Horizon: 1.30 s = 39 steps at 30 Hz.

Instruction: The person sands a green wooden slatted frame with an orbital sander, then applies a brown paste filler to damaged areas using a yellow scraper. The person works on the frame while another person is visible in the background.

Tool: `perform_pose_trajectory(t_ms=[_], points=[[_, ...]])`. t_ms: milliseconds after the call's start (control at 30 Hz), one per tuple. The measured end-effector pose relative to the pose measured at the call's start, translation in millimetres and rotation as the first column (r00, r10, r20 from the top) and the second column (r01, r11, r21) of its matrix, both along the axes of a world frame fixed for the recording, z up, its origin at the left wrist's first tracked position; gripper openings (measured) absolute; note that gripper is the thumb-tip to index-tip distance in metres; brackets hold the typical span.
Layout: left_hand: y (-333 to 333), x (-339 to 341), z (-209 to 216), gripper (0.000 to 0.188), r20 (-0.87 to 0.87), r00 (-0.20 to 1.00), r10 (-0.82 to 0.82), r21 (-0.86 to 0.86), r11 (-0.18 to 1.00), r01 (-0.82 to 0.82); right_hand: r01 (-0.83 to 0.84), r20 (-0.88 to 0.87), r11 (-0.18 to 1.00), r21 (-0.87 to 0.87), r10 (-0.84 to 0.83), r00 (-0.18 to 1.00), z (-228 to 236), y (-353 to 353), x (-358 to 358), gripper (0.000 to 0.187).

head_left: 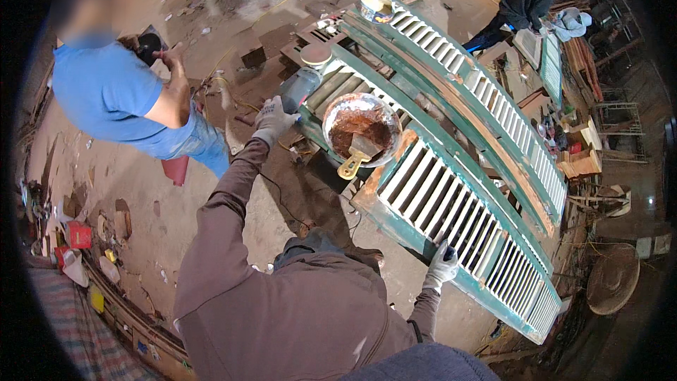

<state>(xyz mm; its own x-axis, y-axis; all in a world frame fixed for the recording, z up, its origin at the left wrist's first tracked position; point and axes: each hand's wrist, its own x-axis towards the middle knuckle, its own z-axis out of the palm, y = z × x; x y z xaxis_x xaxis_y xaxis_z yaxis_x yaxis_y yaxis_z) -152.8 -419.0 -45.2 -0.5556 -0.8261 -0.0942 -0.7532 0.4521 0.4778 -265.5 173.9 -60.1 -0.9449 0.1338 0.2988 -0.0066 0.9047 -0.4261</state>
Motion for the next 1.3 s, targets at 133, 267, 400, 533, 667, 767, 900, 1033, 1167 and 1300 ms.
perform_pose_trajectory(t_ms=[133, 267, 400, 533, 667, 767, 900, 1033, 1167, 1300], points=[[3.2, -0.8, -14.3, 0.091, 0.069, 0.998, 0.005, -0.042, 0.999, -0.002, 0.024, -0.055, 1.0, 0.002, -0.024, 0.998, -12.7, 2.6, 1.9, 0.038], [-0.1, 0.5, -5.6, 0.091, 0.103, 0.992, -0.067, -0.002, 0.998, 0.067, 0.015, -0.029, 0.999, 0.046, -0.014, 0.999, -7.1, -0.3, -0.3, 0.038], [-7.5, -2.0, -10.8, 0.094, 0.104, 0.989, -0.102, 0.024, 0.995, 0.1, -0.021, -0.054, 1.0, -0.007, 0.021, 0.998, -7.7, -1.9, -1.8, 0.041], [9.4, 4.6, -5.7, 0.094, 0.101, 0.992, -0.073, -0.059, 0.995, 0.079, -0.034, -0.032, 0.999, -0.042, 0.033, 0.999, -8.6, 2.1, 0.1, 0.044], [22.9, 20.2, -0.9, 0.094, 0.02, 0.999, -0.047, -0.218, 0.975, 0.05, -0.01, 0.02, 0.998, -0.064, 0.011, 1.0, -0.2, -8.7, 6.3, 0.042], [34.3, 18.9, -12.4, 0.084, -0.278, 0.945, -0.171, -0.558, 0.83, -0.014, -0.028, -0.019, 0.995, -0.093, 0.026, 0.999, 4.8, -16.1, 15.1, 0.034], [72.6, -6.9, -7.8, 0.078, -0.603, 0.797, -0.036, 0.19, 0.964, 0.187, -0.181, -0.197, 0.979, -0.093, 0.16, 0.967, 11.4, -38.9, 40.7, 0.028], [98.2, -32.0, -4.0, 0.078, -0.475, 0.867, 0.148, 0.804, 0.474, 0.36, -0.32, -0.073, 0.924, -0.212, 0.311, 0.948, 36.3, -85.1, 91.7, 0.037], [83.0, -39.1, -33.1, 0.048, -0.436, 0.86, 0.266, 0.856, 0.417, 0.305, -0.6, -0.045, 0.798, 0.055, 0.602, 0.797, 44.2, -97.5, 119.7, 0.055], [89.1, -7.1, -39.5, 0.033, -0.605, 0.77, 0.201, 0.742, 0.494, 0.453, -0.638, -0.071, 0.755, 0.152, 0.653, 0.754, 65.3, -119.3, 121.6, 0.066]])
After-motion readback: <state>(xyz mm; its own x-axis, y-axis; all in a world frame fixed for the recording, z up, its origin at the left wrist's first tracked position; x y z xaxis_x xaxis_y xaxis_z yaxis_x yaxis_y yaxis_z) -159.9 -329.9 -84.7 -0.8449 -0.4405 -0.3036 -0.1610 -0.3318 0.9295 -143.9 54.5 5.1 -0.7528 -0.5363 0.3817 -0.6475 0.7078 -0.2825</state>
